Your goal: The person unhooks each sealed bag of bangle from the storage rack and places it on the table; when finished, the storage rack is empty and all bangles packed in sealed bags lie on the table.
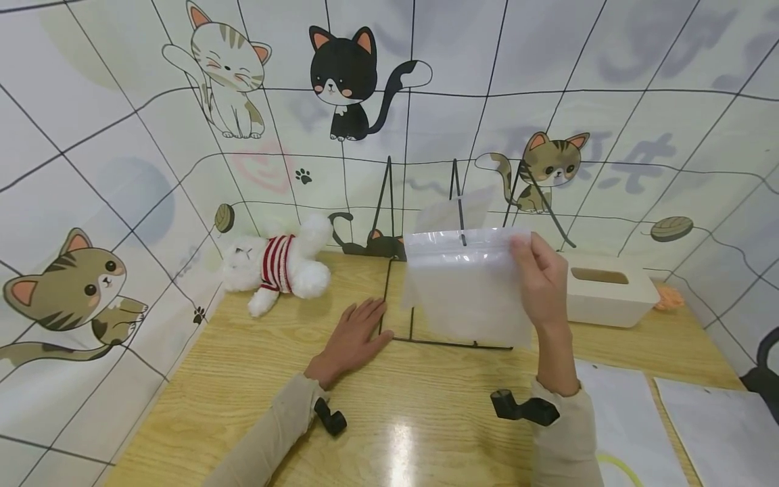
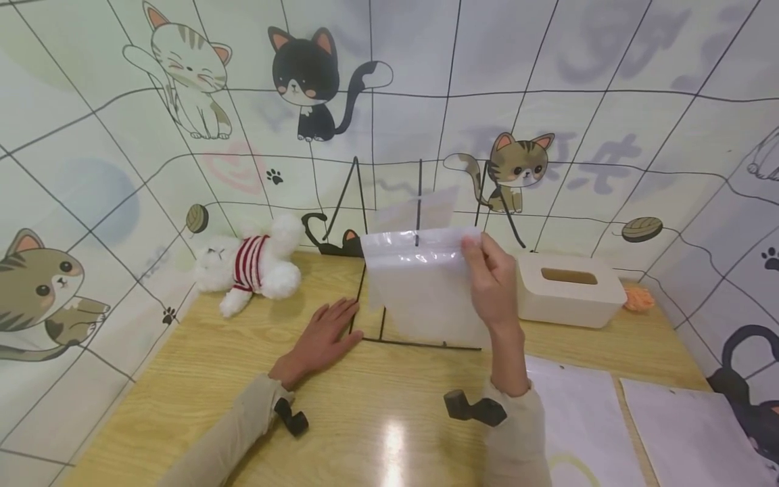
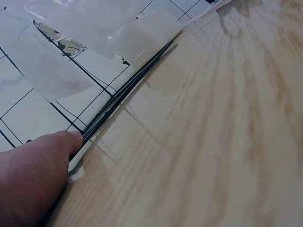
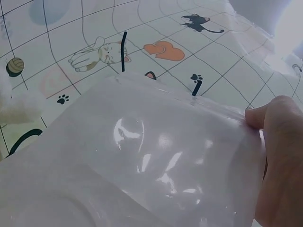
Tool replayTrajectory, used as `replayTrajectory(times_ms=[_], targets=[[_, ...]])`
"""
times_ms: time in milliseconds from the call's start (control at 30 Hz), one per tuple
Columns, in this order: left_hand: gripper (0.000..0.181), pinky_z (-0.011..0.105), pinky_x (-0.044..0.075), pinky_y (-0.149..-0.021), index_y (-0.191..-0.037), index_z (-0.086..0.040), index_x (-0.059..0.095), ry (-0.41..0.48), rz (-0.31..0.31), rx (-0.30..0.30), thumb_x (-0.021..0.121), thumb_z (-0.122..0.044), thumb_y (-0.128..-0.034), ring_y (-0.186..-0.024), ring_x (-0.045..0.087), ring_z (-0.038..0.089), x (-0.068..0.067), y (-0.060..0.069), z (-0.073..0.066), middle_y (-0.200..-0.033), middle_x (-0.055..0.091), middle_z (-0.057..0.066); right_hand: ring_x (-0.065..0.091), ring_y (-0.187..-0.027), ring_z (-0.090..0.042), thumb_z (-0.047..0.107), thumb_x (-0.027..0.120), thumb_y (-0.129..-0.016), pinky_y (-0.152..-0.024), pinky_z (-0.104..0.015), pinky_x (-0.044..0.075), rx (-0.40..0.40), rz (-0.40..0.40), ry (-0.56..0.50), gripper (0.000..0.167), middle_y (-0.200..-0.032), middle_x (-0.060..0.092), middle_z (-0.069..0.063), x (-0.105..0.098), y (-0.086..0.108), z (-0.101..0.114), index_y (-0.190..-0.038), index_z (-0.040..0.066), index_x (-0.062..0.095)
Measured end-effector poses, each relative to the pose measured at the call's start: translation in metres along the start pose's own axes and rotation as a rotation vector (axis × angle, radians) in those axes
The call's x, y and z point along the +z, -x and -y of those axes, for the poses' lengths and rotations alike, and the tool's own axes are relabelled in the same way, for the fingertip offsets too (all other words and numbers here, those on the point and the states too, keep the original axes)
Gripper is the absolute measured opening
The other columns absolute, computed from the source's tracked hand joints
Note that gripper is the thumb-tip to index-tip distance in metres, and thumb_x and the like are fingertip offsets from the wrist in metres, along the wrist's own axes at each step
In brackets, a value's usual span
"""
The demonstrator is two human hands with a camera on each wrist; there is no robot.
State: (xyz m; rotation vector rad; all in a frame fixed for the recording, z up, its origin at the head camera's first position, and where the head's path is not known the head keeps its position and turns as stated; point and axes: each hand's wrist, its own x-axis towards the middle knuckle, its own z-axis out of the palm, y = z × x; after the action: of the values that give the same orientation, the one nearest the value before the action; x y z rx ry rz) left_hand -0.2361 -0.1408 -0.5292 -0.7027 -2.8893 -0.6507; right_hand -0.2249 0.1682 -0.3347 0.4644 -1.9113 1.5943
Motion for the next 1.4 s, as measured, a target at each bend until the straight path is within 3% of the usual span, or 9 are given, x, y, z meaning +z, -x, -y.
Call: replayTrajectory(times_ms=[633, 867, 1100, 1333, 1400], targets=[[0.068, 0.053, 0.014, -0.124, -0.157, -0.012, 0.033, 0.008, 0.001, -0.003, 0.042, -0.052, -0.103, -0.153, 0.024, 0.025, -0.001, 0.002, -0.002, -0.164, 0.031, 0.005, 0.027, -0.057, -0.009, 0.001, 0.051, -0.099, -0.054, -0.026, 0.02, -0.113, -0.006, -0.108, 0.03, -0.061, 0.033, 0.008, -0.008, 0.002, 0.008, -0.072, -0.012, 0.047], [0.068, 0.052, 0.014, -0.124, -0.157, -0.013, 0.034, 0.011, 0.0, -0.004, 0.042, -0.053, -0.1027, -0.153, 0.024, 0.024, -0.001, 0.003, -0.001, -0.164, 0.031, 0.004, 0.04, -0.063, -0.006, 0.002, 0.051, -0.098, -0.058, -0.02, 0.029, -0.121, -0.022, -0.161, 0.024, -0.068, 0.05, 0.013, -0.005, 0.005, 0.014, -0.074, 0.001, 0.058], [0.068, 0.053, 0.013, -0.123, -0.157, -0.012, 0.033, 0.019, 0.007, -0.003, 0.042, -0.053, -0.103, -0.153, 0.024, 0.026, -0.002, 0.004, -0.001, -0.164, 0.031, 0.005, 0.043, -0.066, -0.006, -0.002, 0.048, -0.097, -0.061, -0.019, 0.033, -0.172, -0.016, -0.232, 0.025, -0.072, 0.053, 0.011, 0.004, 0.008, 0.021, -0.077, -0.016, 0.048], [0.068, 0.052, 0.013, -0.124, -0.157, -0.013, 0.033, 0.004, -0.007, -0.006, 0.042, -0.053, -0.1032, -0.153, 0.024, 0.026, -0.002, 0.002, 0.0, -0.164, 0.031, 0.005, 0.047, -0.072, -0.007, 0.004, 0.046, -0.099, -0.067, -0.02, 0.036, -0.12, -0.022, -0.187, 0.026, -0.076, 0.055, 0.01, 0.013, 0.012, 0.026, -0.076, -0.001, 0.057], [0.067, 0.052, 0.013, -0.124, -0.157, -0.013, 0.034, 0.007, -0.007, -0.005, 0.042, -0.052, -0.103, -0.153, 0.024, 0.026, -0.001, 0.001, 0.0, -0.163, 0.031, 0.005, 0.046, -0.072, -0.007, 0.006, 0.046, -0.099, -0.067, -0.021, 0.035, -0.095, -0.02, -0.161, 0.027, -0.075, 0.053, 0.011, 0.015, 0.014, 0.026, -0.077, -0.005, 0.055]])
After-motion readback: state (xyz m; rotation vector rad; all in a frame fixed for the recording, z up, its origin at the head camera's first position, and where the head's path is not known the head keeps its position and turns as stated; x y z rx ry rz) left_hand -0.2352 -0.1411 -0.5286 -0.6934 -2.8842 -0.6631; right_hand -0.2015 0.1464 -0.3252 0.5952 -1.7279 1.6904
